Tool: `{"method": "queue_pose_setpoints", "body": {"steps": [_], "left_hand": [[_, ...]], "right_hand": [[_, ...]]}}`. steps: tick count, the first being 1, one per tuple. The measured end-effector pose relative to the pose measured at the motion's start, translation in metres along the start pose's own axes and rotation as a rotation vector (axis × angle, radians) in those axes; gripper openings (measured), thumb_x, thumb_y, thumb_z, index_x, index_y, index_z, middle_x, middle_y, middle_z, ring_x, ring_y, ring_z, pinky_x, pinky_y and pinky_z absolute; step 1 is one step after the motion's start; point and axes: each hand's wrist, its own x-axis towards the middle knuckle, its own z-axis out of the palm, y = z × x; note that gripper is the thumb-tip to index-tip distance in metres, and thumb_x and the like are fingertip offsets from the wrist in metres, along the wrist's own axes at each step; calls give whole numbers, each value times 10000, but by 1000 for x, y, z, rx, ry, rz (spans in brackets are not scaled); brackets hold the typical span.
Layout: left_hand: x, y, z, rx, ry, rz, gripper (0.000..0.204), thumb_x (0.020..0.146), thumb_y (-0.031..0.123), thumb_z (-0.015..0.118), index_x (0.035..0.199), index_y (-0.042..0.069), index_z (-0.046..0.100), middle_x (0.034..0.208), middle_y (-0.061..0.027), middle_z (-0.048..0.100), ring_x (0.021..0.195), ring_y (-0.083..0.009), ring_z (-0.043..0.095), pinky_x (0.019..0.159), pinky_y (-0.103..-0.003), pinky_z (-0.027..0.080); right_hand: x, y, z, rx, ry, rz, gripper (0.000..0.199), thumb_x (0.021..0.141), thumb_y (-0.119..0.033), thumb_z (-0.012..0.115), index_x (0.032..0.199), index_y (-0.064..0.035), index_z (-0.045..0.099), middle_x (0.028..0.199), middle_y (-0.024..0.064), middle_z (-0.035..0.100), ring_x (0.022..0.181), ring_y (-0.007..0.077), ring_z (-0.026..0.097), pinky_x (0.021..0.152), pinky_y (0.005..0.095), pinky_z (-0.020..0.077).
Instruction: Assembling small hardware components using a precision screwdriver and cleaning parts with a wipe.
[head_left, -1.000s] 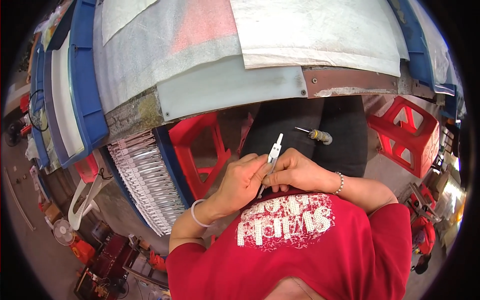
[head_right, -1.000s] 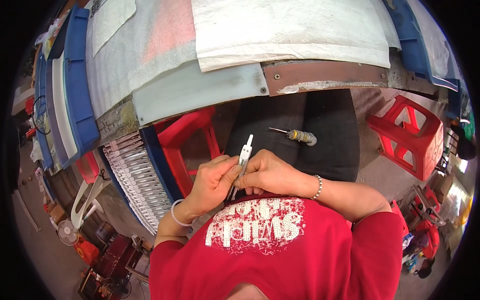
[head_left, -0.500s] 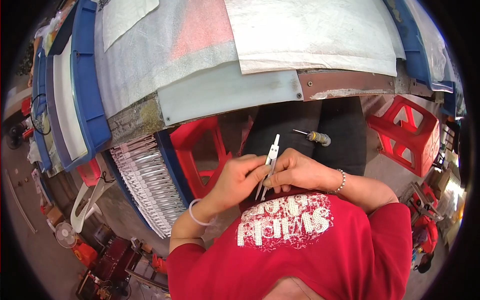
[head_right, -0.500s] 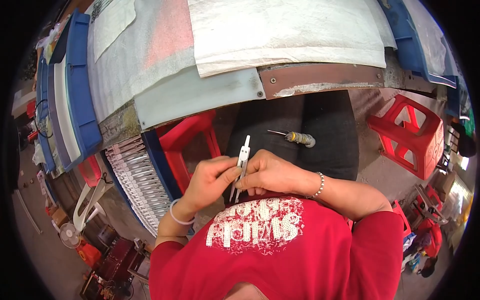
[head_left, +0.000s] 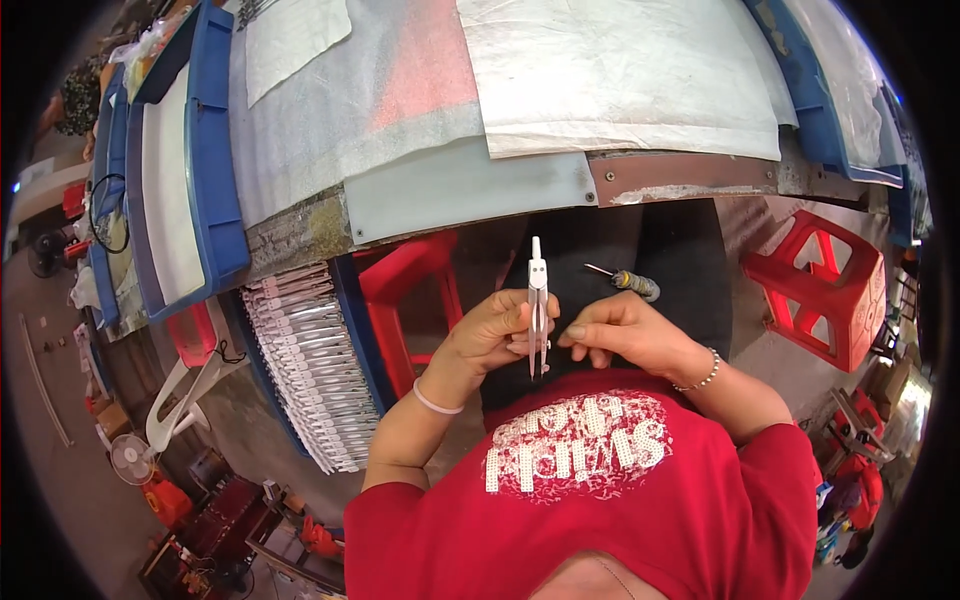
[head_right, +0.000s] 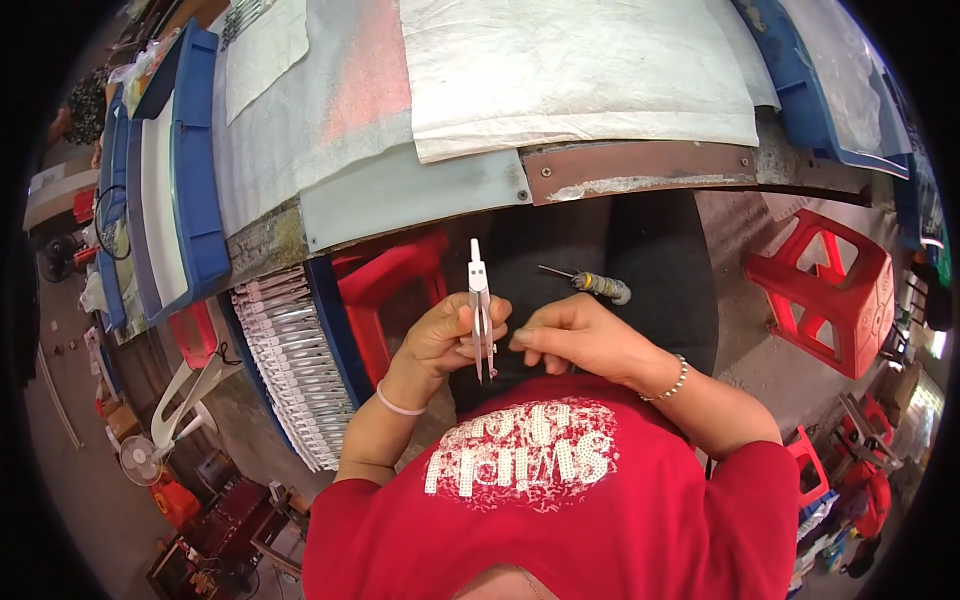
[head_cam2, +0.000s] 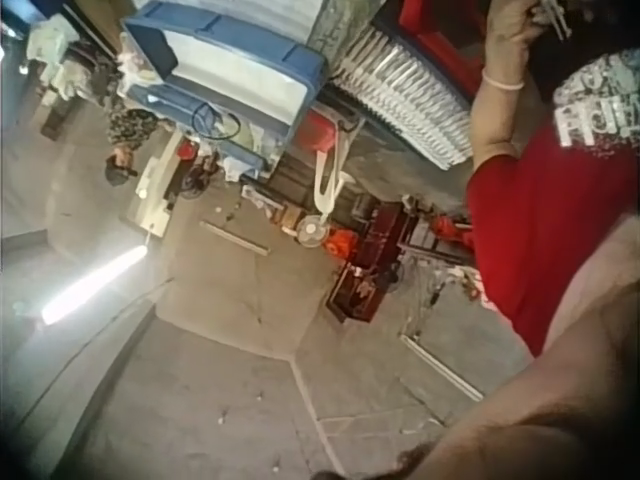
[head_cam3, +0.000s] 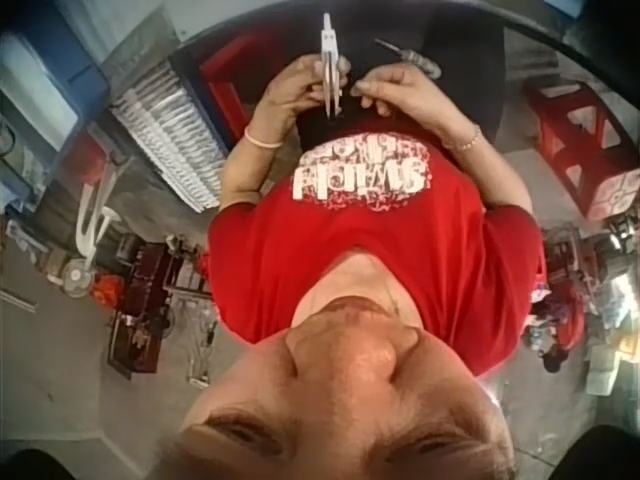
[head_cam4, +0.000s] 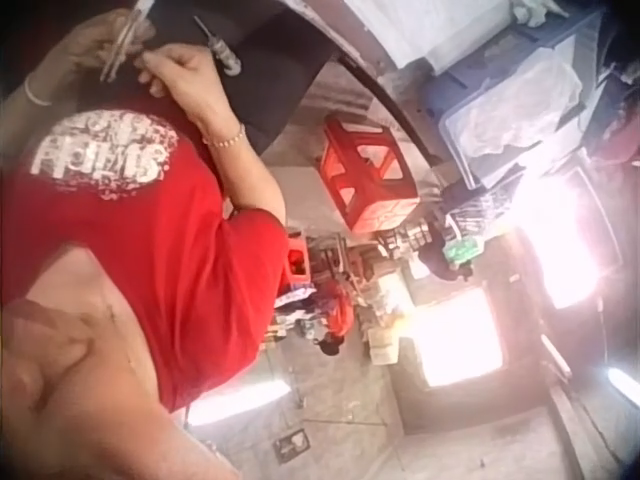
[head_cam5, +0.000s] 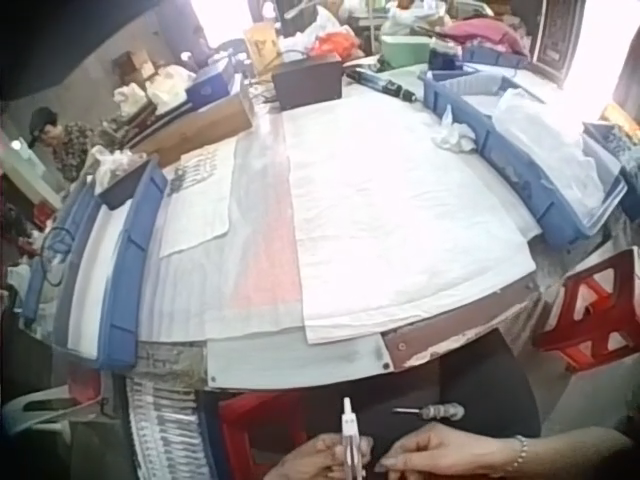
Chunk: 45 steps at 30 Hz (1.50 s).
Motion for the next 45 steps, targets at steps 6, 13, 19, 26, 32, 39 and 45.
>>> {"method": "queue_pose_setpoints", "body": {"steps": [6, 13, 19, 26, 32, 39, 45], "left_hand": [[0, 3, 6, 52, 19, 31, 369, 863, 288, 688, 1073, -3, 608, 703, 20, 460, 522, -37, 313, 448, -166, 256], [-7, 4, 16, 308, 167, 107, 362, 868, 313, 673, 994, -20, 608, 725, -15, 537, 548, -65, 462, 467, -197, 354], [-20, -6, 66, 670, 602, 215, 209, 947, 196, 546, 897, 11, 629, 750, -52, 628, 638, -112, 598, 607, -233, 486], [-20, -21, 84, 783, 522, 214, 232, 981, 176, 504, 1074, 1, 626, 668, 25, 523, 563, -24, 436, 500, -179, 328], [-26, -19, 79, 865, 519, 299, 308, 999, 212, 481, 1148, -19, 619, 773, 29, 544, 631, -21, 455, 560, -163, 365], [-12, -23, 85, 1010, 490, 340, 259, 962, 146, 540, 1162, 6, 626, 811, -2, 546, 652, -54, 546, 572, -199, 462], [-7, -17, 81, 1745, 715, 765, 220, 839, 66, 662, 1040, 2, 601, 838, -172, 549, 699, -364, 586, 593, -408, 470]], "right_hand": [[-35, -12, -19, -114, 133, -101, 208, 913, -154, 597, 913, 25, 703, 732, 48, 660, 585, 66, 550, 557, 195, 454], [-72, -57, -42, -491, 480, -540, 138, 891, -68, 592, 964, 20, 667, 796, 17, 598, 633, 52, 522, 563, 198, 424], [-70, -150, -87, -1091, 1182, -982, 189, 842, -98, 597, 1013, -20, 618, 933, 138, 596, 719, 292, 587, 656, 370, 461], [21, -304, -180, -1399, 1531, -602, 243, 870, -113, 516, 1086, -43, 603, 1146, 248, 554, 934, 425, 627, 775, 488, 520], [33, -342, -171, -1845, 1326, -467, 231, 849, -54, 509, 1004, -10, 676, 1132, 199, 609, 1001, 349, 645, 784, 413, 545], [22, -313, -172, -1813, 1353, -297, 184, 839, -49, 517, 908, -6, 682, 994, 173, 667, 950, 337, 657, 792, 395, 536], [-30, -165, 1, -1125, 372, -1106, 181, 721, -10, 640, 893, -28, 588, 792, 132, 565, 746, 294, 582, 674, 368, 488]]}}
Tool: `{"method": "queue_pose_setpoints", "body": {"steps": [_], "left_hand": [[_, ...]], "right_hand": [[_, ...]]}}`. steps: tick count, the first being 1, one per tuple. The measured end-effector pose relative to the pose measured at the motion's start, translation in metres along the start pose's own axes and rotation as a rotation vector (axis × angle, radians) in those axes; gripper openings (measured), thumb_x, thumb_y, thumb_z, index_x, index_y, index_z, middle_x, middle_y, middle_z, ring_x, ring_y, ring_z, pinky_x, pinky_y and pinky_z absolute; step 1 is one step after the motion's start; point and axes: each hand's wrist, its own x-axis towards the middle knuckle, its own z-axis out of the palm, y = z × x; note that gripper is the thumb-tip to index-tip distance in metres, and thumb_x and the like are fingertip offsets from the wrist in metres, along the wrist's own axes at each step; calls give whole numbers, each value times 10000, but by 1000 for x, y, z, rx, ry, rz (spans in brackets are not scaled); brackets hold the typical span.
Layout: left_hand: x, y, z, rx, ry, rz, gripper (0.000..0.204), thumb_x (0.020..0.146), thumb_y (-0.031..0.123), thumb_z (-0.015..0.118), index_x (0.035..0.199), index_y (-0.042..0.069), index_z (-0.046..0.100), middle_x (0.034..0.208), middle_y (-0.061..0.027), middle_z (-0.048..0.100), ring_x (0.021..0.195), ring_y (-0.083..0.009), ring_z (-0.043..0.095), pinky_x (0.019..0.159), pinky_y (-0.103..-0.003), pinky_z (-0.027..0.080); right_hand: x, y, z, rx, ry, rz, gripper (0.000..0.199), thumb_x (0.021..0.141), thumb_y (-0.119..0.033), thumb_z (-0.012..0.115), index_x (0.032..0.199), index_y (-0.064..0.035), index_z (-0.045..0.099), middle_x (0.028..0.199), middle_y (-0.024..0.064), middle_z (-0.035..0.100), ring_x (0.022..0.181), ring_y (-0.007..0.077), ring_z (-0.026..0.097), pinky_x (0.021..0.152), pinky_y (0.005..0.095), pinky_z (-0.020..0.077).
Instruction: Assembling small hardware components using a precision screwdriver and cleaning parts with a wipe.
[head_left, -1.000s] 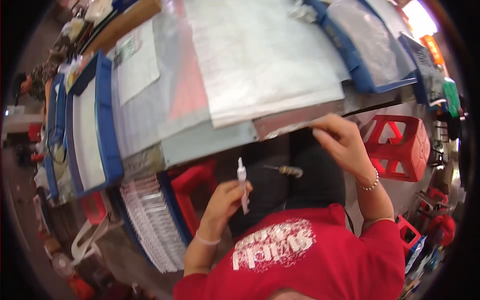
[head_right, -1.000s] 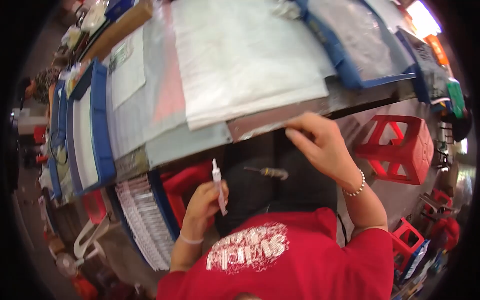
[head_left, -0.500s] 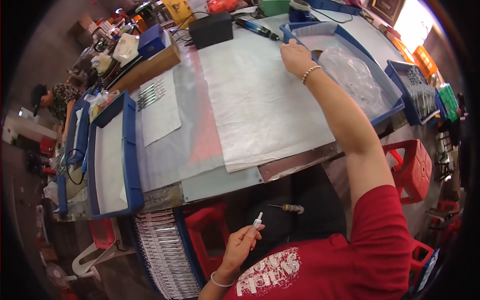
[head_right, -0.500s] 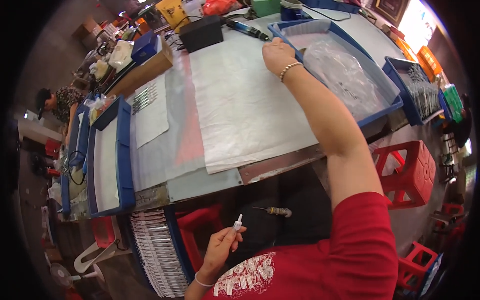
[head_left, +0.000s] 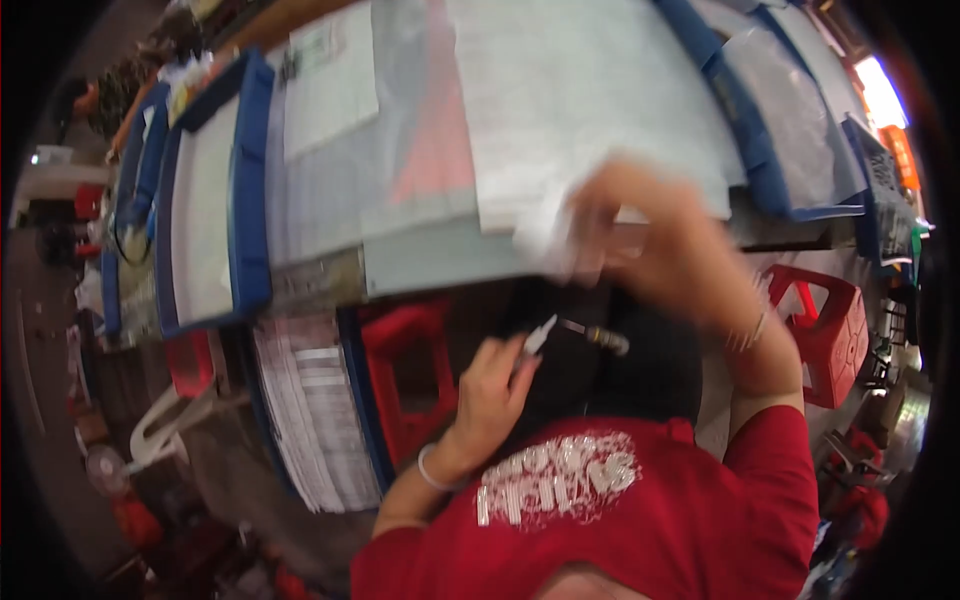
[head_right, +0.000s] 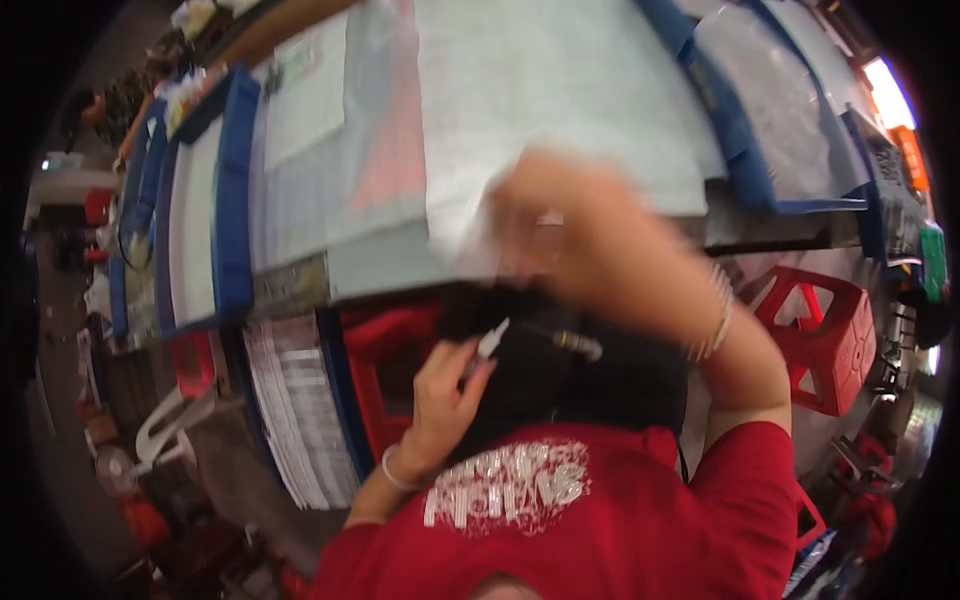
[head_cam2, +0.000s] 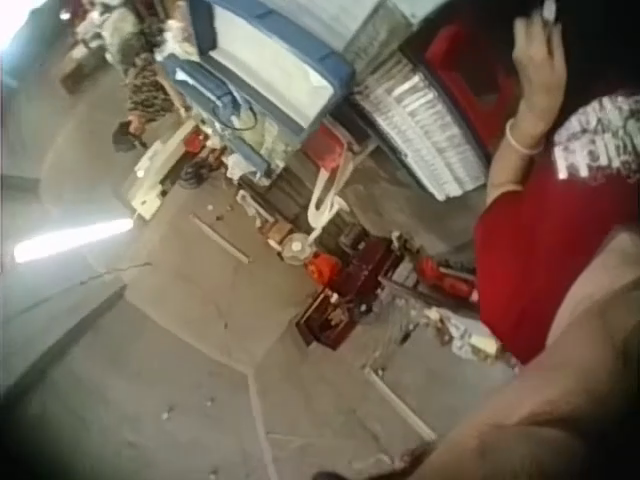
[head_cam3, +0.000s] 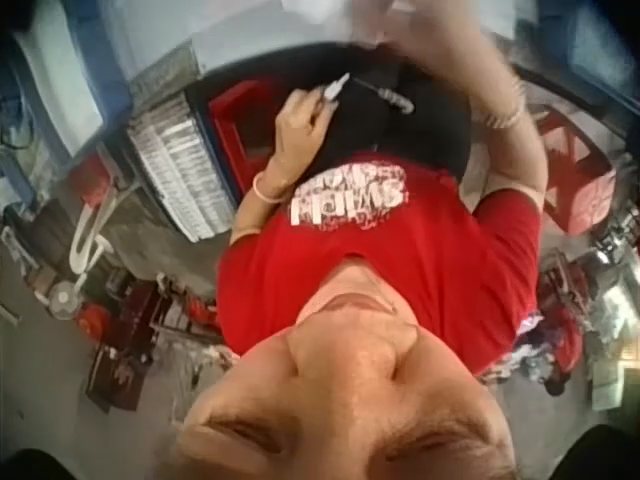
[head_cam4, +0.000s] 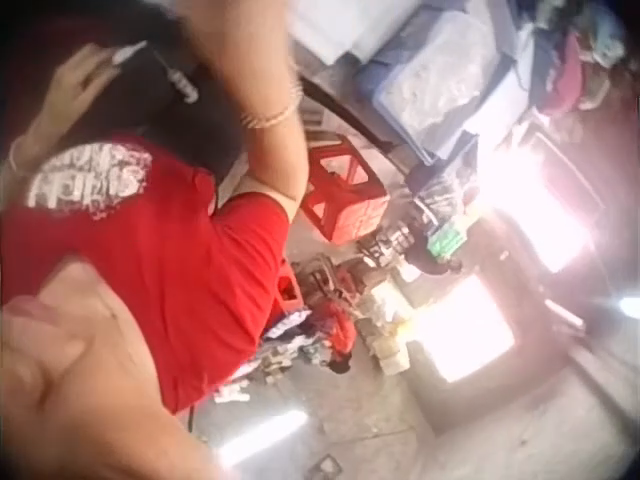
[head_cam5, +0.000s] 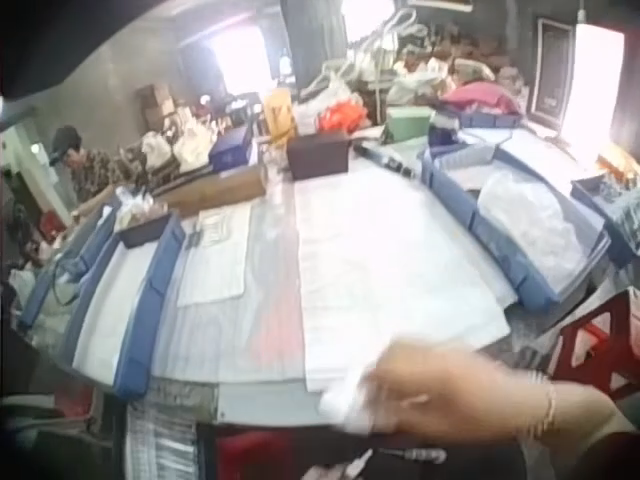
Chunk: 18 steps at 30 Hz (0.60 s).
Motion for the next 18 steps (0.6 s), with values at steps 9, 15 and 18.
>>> {"method": "queue_pose_setpoints", "body": {"steps": [9, 15, 18], "left_hand": [[-12, 11, -2, 297, -109, 118, 266, 816, 33, 635, 1071, -10, 572, 829, -133, 502, 640, -302, 590, 540, -375, 494], [-26, 16, -5, 357, -170, 63, 289, 732, -18, 682, 1009, -20, 600, 849, -133, 530, 658, -316, 600, 562, -396, 502], [-28, 10, -6, 269, -199, 146, 198, 758, -3, 686, 931, -17, 591, 832, -132, 533, 660, -321, 603, 553, -390, 497]], "right_hand": [[-92, 10, 74, -39, 94, 86, 208, 663, 47, 681, 855, -12, 629, 880, 133, 579, 761, 291, 593, 608, 368, 499], [-101, 24, 87, -132, 95, 142, 187, 615, -15, 680, 782, -33, 598, 786, 113, 585, 720, 317, 568, 639, 386, 453], [-103, -9, 106, -73, -47, -90, 218, 623, -45, 666, 831, -52, 604, 805, 76, 598, 804, 272, 577, 732, 383, 451]]}}
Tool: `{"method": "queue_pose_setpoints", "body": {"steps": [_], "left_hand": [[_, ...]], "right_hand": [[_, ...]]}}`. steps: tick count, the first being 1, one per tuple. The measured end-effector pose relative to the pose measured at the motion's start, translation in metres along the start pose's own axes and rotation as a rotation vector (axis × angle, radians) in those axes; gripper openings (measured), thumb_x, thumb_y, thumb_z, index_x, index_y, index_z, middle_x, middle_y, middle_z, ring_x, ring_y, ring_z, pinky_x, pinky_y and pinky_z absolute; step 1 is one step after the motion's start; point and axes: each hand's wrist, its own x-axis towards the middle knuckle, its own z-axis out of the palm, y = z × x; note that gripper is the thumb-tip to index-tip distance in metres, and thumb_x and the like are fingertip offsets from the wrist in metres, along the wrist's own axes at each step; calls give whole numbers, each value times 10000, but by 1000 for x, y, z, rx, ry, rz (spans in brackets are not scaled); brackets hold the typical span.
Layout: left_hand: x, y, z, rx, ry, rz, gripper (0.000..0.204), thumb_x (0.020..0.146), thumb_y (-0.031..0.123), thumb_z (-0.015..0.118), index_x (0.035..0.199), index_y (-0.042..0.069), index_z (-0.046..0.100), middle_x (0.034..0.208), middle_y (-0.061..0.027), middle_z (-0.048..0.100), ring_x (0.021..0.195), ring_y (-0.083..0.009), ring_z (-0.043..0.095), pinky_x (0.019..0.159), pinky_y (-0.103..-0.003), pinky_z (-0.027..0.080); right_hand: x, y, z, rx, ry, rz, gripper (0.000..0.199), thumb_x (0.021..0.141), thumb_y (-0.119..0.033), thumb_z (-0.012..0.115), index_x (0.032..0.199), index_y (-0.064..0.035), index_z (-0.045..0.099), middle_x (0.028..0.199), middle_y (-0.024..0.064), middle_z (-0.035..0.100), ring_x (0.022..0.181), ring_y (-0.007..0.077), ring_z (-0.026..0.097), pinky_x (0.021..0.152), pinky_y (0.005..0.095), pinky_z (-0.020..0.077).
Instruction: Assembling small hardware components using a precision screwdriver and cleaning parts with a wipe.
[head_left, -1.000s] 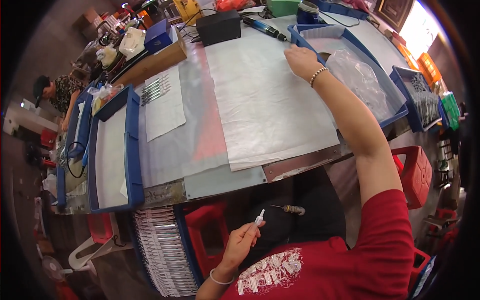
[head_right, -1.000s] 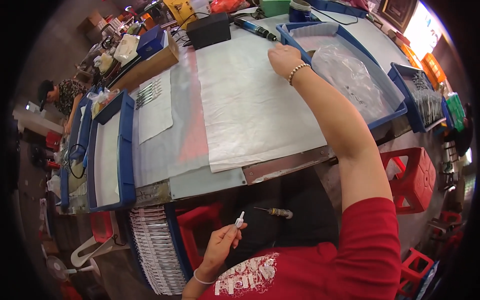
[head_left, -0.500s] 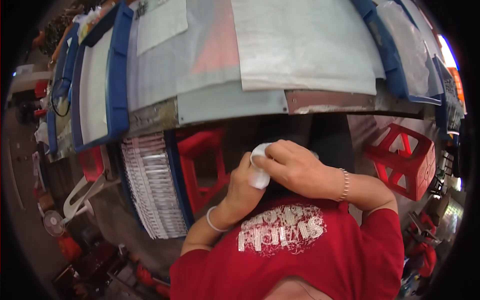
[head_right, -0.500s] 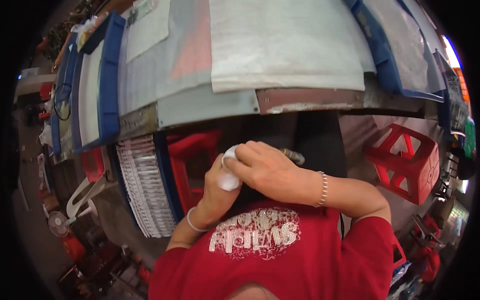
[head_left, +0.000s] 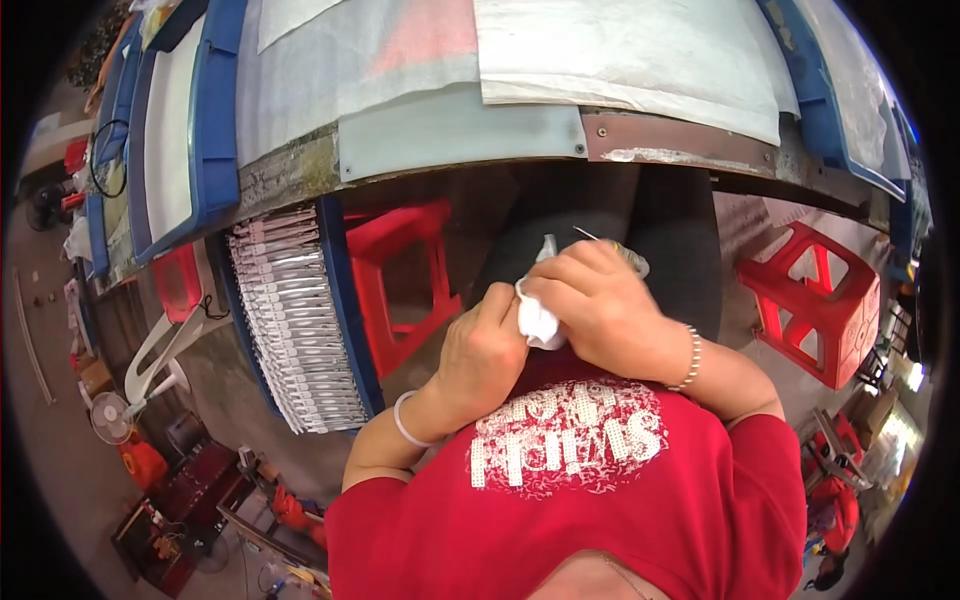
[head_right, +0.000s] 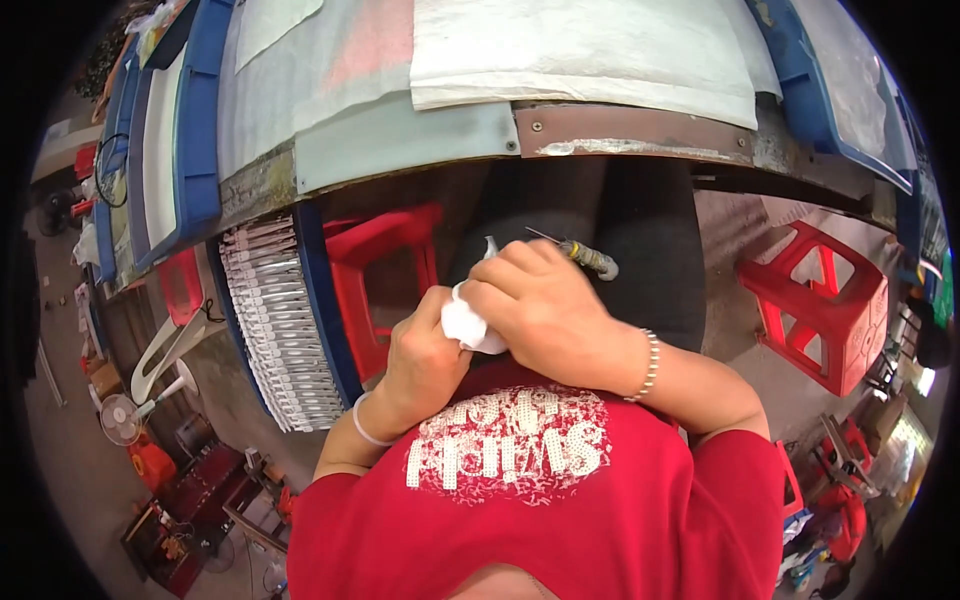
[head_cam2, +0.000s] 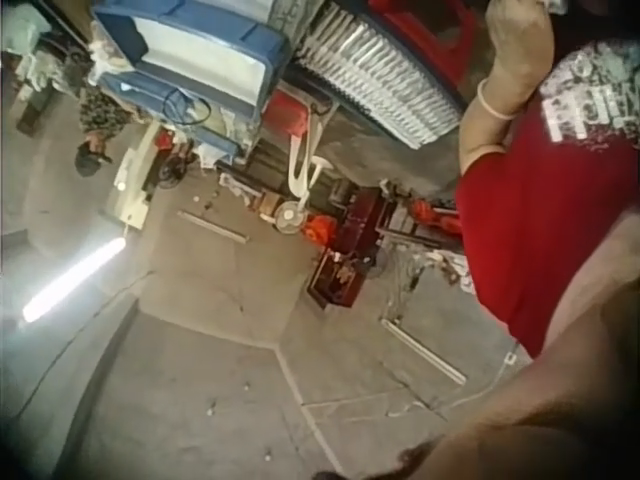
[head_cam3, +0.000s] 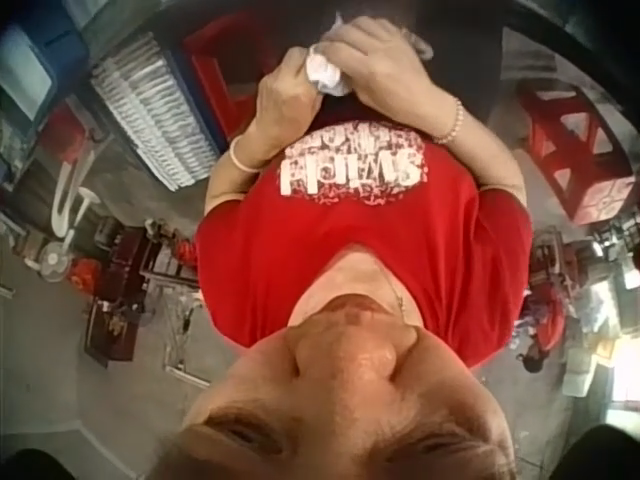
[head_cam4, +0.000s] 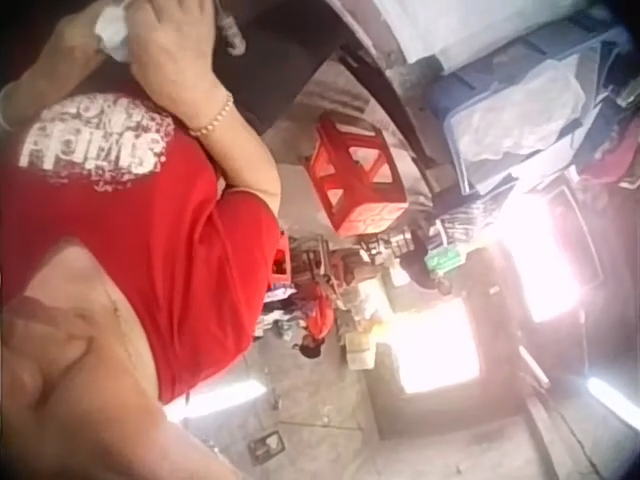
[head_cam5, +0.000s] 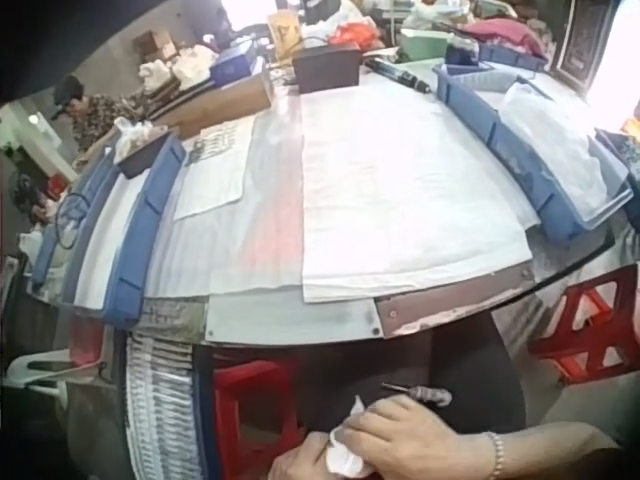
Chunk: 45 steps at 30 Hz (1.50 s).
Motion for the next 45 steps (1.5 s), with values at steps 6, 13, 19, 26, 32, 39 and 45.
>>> {"method": "queue_pose_setpoints", "body": {"steps": [6, 13, 19, 26, 32, 39, 45], "left_hand": [[-3, -4, -5, 162, 27, 81, 228, 723, -5, 664, 945, -7, 615, 781, -115, 521, 620, -267, 580, 524, -364, 474], [-9, -13, -13, 293, 28, 256, 215, 738, 37, 585, 943, -21, 613, 707, -61, 443, 577, -175, 523, 490, -301, 435], [-9, -13, -17, -49, -36, 65, 231, 807, 73, 658, 1022, 6, 605, 741, -92, 487, 600, -222, 572, 495, -317, 458], [-5, -22, -23, -1648, -532, -1027, 331, 1010, 249, 445, 1112, -40, 571, 686, 33, 465, 478, -22, 325, 419, -182, 249], [-20, -26, -5, -1121, -513, -736, 238, 975, 240, 522, 990, 5, 558, 713, -12, 499, 489, -109, 451, 423, -249, 353], [-16, -23, -6, 203, -67, 122, 244, 769, 46, 594, 1005, -12, 597, 731, -80, 457, 637, -217, 527, 546, -327, 448], [-14, -32, -15, 277, -23, 269, 213, 734, 65, 585, 935, -3, 605, 730, -61, 458, 614, -190, 503, 522, -299, 419]], "right_hand": [[6, 19, -2, 133, 21, 53, 132, 681, -71, 673, 779, -66, 585, 780, 82, 577, 753, 276, 550, 665, 381, 438], [2, 21, -12, 220, -90, 146, 213, 665, -4, 673, 872, -43, 642, 831, 97, 622, 758, 301, 582, 673, 351, 469], [-6, 35, -14, 38, -18, 199, 159, 667, -116, 717, 733, -44, 592, 719, 105, 576, 695, 292, 550, 647, 384, 462], [-9, 26, -1, -123, 76, 12, 294, 604, -95, 696, 890, -54, 643, 904, 63, 626, 773, 253, 573, 736, 372, 464], [-9, 10, 3, -27, -70, -43, 235, 637, -91, 692, 863, -49, 642, 892, 78, 640, 829, 270, 595, 738, 371, 470], [-4, 5, 20, 191, -168, 75, 186, 646, -5, 665, 822, -55, 629, 829, 87, 616, 752, 290, 584, 704, 386, 475], [1, 13, 12, 235, -172, 80, 263, 652, -6, 683, 908, -56, 656, 867, 91, 642, 808, 280, 615, 732, 365, 481]]}}
